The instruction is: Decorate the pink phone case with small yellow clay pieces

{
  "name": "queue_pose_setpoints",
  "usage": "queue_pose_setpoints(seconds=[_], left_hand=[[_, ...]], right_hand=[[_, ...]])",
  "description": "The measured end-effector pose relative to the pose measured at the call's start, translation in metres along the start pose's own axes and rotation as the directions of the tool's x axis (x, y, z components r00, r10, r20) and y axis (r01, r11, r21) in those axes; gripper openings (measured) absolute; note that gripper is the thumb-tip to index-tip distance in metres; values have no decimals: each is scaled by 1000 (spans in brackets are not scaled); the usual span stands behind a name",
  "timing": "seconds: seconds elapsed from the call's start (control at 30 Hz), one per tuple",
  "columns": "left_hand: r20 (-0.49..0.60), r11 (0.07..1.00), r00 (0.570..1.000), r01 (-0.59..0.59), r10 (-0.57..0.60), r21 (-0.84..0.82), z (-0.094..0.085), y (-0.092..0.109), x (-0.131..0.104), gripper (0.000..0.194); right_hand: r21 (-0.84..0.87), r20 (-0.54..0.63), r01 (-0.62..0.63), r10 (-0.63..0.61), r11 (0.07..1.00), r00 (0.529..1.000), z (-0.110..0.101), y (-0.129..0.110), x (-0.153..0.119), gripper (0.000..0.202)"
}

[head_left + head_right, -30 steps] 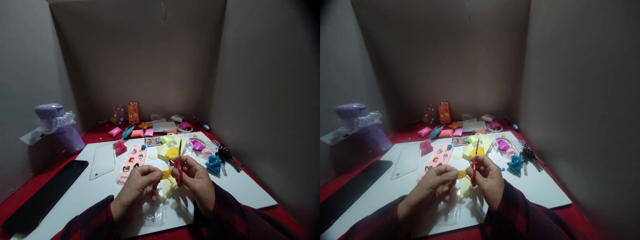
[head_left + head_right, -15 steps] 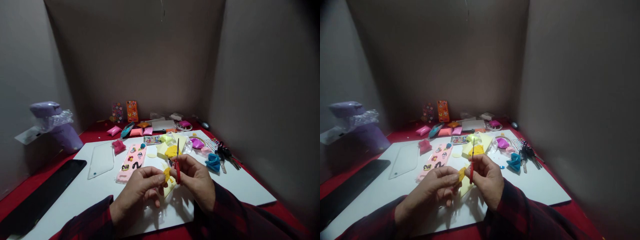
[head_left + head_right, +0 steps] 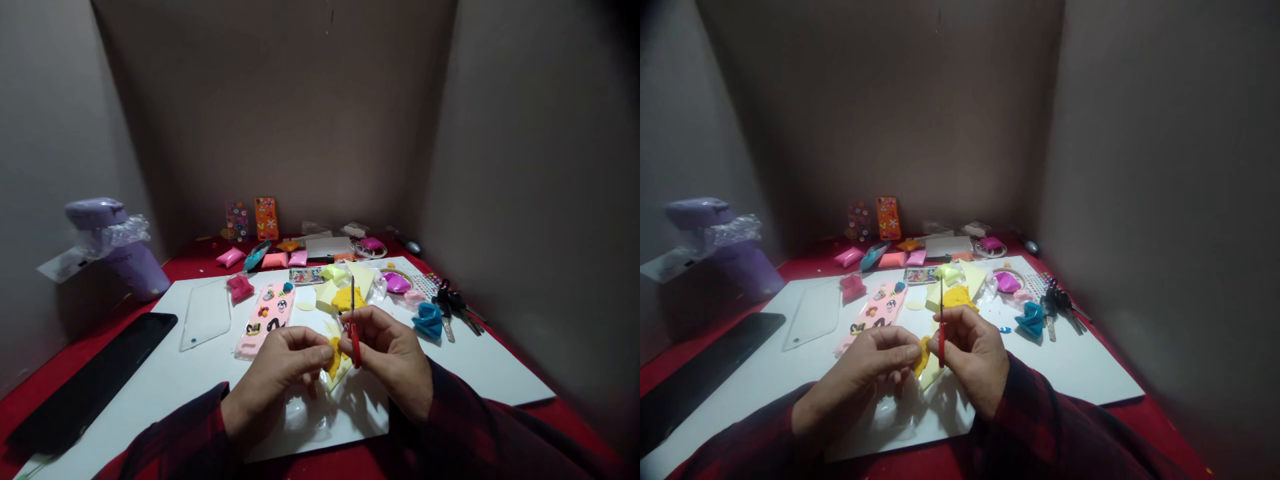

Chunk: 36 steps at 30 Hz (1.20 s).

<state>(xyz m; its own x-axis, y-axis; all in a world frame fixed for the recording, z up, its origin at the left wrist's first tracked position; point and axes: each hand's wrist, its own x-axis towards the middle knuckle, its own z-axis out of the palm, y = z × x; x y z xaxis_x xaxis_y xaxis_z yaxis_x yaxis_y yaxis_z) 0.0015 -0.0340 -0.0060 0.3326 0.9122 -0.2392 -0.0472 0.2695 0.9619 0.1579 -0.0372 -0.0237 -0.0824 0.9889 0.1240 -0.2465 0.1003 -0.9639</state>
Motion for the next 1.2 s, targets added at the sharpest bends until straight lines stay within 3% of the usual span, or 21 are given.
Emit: queue_pose_setpoints(seconds=[0.17, 0.3, 0.47, 0.7, 1.2], left_hand=[[-43, 995, 997, -62, 59, -74, -2, -2, 0, 21], [-126, 986, 988, -107, 92, -124, -4, 0, -1, 22], [-145, 971, 979, -166, 141, -175, -6, 1, -1, 19], [-134, 966, 978, -180, 157, -183, -7, 1, -3, 17], [-150, 977, 976, -179, 160, -116, -6, 3, -2, 18]], right_hand=[[-51, 22, 1, 1, 999, 1000, 2, -1, -1, 32], [-186, 125, -42, 66, 982, 990, 3, 3, -3, 30], [-294, 238, -42, 115, 955, 964, 2, 10, -5, 19], [-318, 247, -46, 130, 947, 960, 1, 17, -4, 20], [-362, 295, -49, 164, 931, 941, 0, 8, -4, 19]])
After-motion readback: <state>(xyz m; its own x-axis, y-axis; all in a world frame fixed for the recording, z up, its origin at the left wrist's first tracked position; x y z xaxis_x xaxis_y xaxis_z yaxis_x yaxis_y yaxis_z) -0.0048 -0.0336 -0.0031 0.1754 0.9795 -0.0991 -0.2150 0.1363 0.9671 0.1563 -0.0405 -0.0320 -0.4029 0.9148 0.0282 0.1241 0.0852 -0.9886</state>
